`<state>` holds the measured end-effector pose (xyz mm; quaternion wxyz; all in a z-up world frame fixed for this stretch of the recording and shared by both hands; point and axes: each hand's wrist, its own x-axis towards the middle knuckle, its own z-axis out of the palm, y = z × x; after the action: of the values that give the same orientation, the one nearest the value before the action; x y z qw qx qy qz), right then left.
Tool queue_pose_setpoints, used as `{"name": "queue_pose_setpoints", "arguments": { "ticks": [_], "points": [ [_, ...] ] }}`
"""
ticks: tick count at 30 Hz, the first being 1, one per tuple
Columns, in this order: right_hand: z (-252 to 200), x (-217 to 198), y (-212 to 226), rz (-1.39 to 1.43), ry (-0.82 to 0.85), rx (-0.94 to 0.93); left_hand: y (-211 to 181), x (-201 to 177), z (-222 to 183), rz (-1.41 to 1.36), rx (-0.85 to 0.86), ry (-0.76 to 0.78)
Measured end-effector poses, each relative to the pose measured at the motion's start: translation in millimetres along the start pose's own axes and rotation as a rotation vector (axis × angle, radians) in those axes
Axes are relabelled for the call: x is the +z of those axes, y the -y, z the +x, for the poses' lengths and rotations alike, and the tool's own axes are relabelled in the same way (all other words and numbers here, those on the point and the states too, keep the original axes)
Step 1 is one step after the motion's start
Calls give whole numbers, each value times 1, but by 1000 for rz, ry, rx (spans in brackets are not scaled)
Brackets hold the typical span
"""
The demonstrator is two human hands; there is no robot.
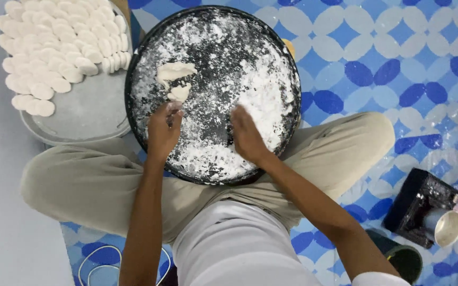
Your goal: Shaping small pieces of dough into balls or discs on a floured surface.
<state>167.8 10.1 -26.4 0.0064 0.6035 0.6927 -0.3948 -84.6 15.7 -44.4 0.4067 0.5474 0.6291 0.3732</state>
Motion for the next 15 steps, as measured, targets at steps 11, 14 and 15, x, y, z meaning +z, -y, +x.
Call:
{"name": "queue_pose_setpoints", "arguments": {
  "ticks": [11,14,15],
  "points": [
    [28,-14,-42,-130,-357,86,-7,-4,-3,55,17,5],
    [51,-38,-83,-93,-715,-92,-8,-4,-4,9,31,5],
    [49,-32,-87,-93,-712,-86,-5,-3,-7,8,27,10]
  ]
}}
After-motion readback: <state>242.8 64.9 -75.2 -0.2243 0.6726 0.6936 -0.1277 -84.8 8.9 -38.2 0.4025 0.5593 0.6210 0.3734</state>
